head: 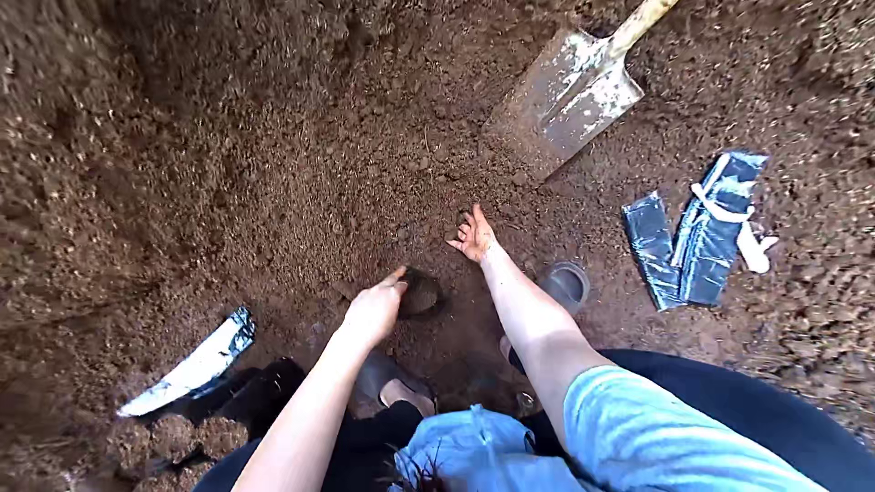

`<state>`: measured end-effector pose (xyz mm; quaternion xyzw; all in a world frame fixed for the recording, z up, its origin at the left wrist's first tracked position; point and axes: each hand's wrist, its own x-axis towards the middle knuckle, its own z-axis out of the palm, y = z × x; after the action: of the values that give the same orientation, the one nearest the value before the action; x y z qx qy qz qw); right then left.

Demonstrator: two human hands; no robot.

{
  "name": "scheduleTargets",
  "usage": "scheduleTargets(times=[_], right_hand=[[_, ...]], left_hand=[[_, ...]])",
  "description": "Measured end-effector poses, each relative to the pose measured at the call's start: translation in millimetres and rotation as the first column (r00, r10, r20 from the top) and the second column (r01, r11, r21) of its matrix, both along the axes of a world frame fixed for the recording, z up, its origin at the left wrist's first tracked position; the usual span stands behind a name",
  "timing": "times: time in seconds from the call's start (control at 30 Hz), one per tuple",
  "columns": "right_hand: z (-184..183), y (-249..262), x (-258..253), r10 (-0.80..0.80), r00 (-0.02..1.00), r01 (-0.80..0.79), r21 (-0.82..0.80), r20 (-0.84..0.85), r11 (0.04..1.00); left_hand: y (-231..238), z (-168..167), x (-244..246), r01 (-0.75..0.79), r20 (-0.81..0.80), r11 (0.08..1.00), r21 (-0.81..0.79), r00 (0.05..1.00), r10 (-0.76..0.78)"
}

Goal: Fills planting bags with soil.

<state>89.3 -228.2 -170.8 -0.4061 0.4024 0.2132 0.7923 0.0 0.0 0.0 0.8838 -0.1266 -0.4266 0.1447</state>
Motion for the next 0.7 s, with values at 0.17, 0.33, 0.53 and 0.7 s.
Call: scheduleTargets(times=[0.17,0.33,0.53,0.7], right_hand=[[0,43,28,0.011,0.995,0.007,0.186,-0.097,0.983],[0,100,47,-0.300,0.949,0.316,0.371,-0.101,0.873],[27,71,33,-0.092,0.996,0.086,0.374,0.000,0.924],[120,42,13,0.132,0.962,-0.215,0.365,0.237,0.906]], left_hand=[[-10,15,11,-0.296,-0.138,0.941,-0.162,0.951,0.276],[2,-3,2,-0.808,-0.305,0.551,-0.208,0.589,0.749],[-4,-5,12,-0.839,-0.327,0.493,-0.231,0.545,0.773],[-9,-7,10,-0.831,-0.320,0.504,-0.234,0.555,0.768]])
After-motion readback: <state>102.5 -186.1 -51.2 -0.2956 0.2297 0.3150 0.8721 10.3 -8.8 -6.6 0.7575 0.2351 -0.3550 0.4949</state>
